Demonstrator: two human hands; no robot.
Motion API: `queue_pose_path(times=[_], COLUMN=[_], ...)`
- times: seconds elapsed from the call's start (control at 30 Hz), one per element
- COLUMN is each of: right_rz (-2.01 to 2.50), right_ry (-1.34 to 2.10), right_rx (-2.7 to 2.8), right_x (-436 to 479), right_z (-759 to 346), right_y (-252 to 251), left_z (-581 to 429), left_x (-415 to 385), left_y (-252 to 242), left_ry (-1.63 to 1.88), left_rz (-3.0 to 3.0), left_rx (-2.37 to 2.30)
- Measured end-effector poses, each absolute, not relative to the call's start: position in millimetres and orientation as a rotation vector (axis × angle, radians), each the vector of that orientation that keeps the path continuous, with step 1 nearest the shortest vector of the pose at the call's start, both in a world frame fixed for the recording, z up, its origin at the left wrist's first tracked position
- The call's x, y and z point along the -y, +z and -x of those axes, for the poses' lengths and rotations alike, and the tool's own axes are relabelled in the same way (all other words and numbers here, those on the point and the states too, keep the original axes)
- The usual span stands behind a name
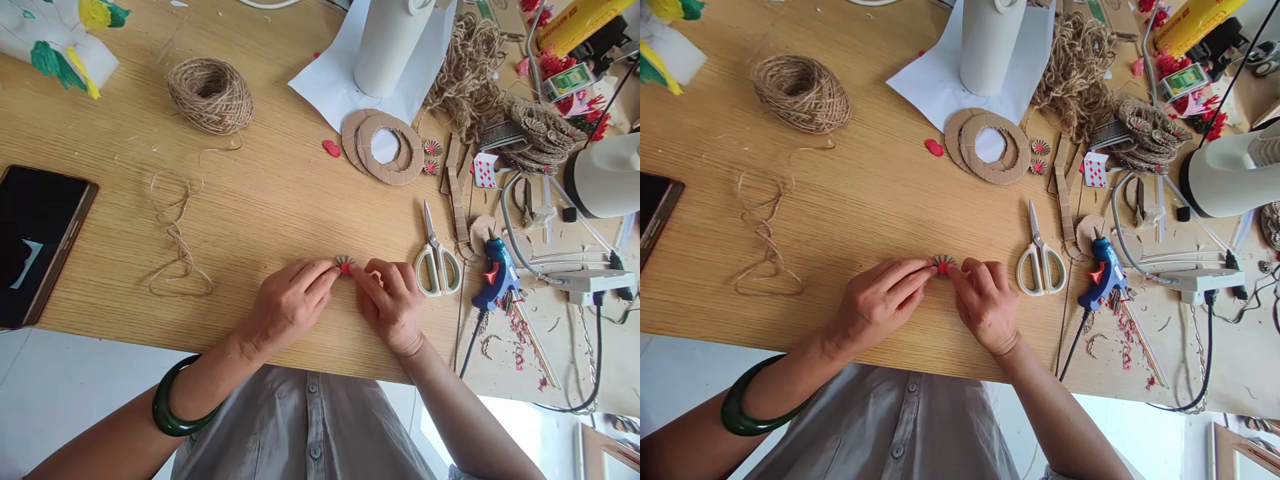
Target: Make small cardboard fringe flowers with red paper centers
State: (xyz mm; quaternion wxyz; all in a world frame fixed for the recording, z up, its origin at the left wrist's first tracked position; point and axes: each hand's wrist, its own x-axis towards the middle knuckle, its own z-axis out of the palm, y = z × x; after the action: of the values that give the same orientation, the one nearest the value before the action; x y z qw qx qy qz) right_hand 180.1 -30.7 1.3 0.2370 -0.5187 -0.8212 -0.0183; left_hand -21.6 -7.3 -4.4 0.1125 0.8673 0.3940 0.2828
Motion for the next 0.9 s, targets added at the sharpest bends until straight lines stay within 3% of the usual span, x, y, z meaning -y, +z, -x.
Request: queue_pose_path(times=[0.33, 0.5, 0.9], right_rz=[1.459, 1.428, 1.387], right_ry=[-0.128, -0.130, -0.008], right_rx=[2.301, 2.288, 2.218], right_x=[31.5, 31.6, 30.8], right_z=[-177.6, -178.3, -181.5], right_y=[-0.9, -1.3, 1.7], left_z=[24.3, 23.8, 18.2], left_x=[10.5, 10.0, 7.6], left_y=[-0.3, 2.0, -0.5], left_ry=[1.066, 0.938, 0.880], left_rz=[-2.427, -2.684, -2.740], left_rx=[-1.242, -1.001, -1.056])
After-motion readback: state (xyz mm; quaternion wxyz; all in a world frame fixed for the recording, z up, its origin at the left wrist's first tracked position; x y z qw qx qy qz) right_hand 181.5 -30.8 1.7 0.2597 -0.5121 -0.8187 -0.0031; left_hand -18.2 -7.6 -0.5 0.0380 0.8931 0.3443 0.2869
